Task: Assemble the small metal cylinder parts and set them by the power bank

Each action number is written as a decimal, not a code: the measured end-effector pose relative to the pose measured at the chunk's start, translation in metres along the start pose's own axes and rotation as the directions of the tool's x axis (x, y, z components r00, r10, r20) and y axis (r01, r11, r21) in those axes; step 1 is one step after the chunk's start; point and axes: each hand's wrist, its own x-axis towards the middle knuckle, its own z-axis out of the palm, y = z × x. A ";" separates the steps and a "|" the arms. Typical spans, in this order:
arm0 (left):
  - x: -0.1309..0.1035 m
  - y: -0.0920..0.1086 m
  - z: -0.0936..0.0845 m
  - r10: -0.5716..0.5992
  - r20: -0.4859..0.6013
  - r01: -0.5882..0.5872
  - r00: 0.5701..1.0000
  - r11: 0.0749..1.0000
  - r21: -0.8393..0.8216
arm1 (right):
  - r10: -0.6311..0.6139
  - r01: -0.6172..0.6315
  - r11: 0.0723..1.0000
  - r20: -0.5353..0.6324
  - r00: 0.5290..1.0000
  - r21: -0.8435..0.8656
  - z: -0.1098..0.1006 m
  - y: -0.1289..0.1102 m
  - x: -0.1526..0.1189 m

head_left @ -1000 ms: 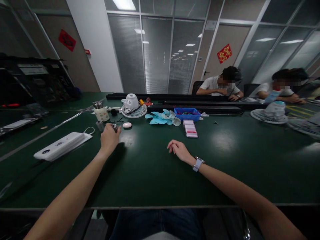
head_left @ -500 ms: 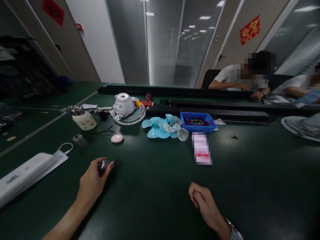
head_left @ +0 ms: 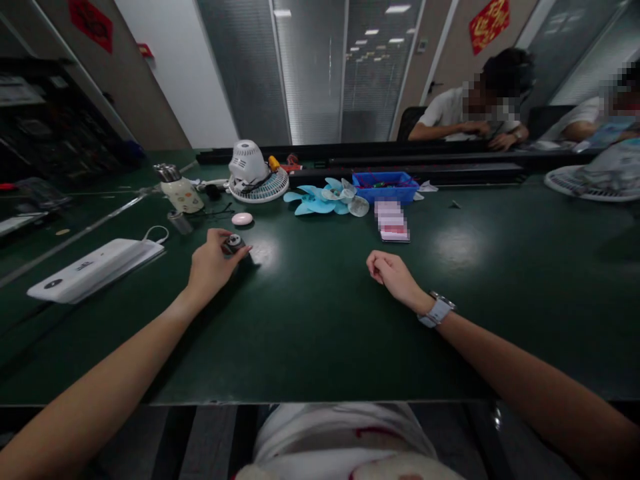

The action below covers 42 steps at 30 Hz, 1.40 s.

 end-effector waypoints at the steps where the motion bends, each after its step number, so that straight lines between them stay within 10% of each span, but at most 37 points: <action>1: 0.001 0.000 0.000 0.012 0.004 -0.012 1.000 1.000 -0.015 | -0.010 0.010 1.000 -0.004 1.000 -0.002 0.000 0.000 0.000; 23: -0.005 0.035 0.021 0.232 0.230 -0.140 0.945 0.923 -0.358 | 0.175 -0.143 0.983 0.349 0.921 -0.116 -0.014 -0.007 0.031; 33: -0.031 0.097 0.015 0.617 0.364 -0.323 0.698 0.725 -0.608 | 0.157 -0.109 0.965 0.195 0.968 -0.239 0.005 -0.008 0.025; 42: -0.034 0.101 0.030 0.614 0.326 -0.287 0.719 0.689 -0.666 | -0.050 0.233 0.847 0.366 0.929 -0.478 0.026 -0.027 0.014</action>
